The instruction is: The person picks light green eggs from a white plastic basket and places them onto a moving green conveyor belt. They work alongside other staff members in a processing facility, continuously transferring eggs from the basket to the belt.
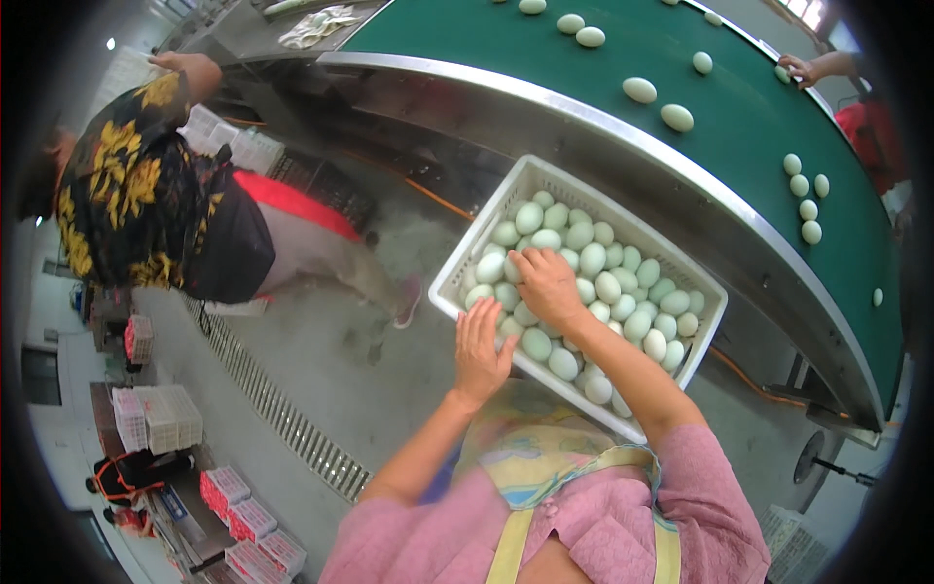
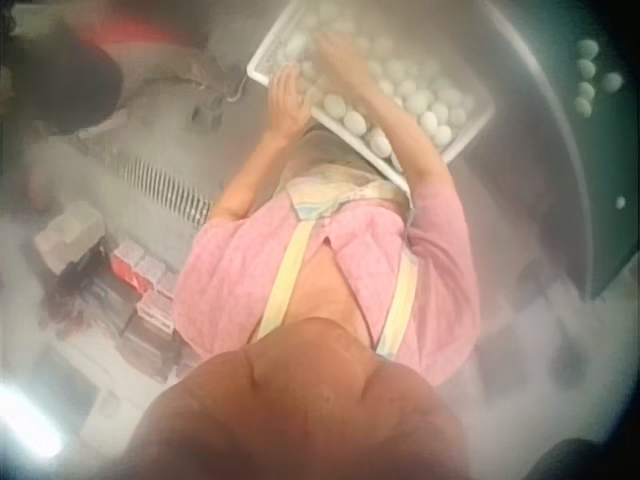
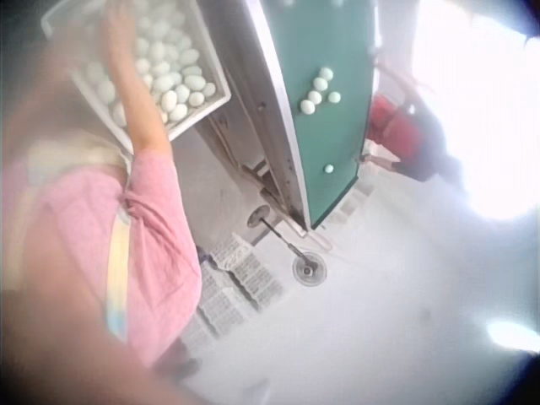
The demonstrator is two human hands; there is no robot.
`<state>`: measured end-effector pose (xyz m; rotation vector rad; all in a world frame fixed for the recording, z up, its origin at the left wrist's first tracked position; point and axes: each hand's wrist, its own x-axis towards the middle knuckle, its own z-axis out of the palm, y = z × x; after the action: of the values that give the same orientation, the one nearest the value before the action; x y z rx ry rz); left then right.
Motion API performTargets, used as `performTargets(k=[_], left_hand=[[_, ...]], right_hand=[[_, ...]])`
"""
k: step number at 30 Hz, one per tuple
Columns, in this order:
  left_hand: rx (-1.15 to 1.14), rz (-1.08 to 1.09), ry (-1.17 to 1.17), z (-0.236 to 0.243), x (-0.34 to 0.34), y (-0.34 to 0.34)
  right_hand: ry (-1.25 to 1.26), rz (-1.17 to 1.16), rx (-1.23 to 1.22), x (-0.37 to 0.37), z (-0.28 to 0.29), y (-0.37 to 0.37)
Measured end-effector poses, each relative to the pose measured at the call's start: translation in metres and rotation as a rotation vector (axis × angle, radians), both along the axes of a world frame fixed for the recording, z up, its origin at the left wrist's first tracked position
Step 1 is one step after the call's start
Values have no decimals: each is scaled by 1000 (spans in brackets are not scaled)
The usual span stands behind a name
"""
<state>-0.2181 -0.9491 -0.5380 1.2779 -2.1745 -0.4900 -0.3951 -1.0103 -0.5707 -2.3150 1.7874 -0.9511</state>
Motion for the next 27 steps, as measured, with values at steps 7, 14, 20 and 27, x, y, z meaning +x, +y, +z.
performTargets(k=[7, 14, 20, 27], left_hand=[[159, -126, -91, -14, 3, -94], [31, -461, -263, -41, -27, -151], [83, -472, -100, -46, -38, -176], [130, -409, -74, -20, -31, -168]], right_hand=[[-147, -92, 88, 10, 11, -36], [-2111, -400, 759, -35, -1, 69], [-1311, -514, 657, 0, 16, 95], [-665, -421, 145, -17, 30, -19]])
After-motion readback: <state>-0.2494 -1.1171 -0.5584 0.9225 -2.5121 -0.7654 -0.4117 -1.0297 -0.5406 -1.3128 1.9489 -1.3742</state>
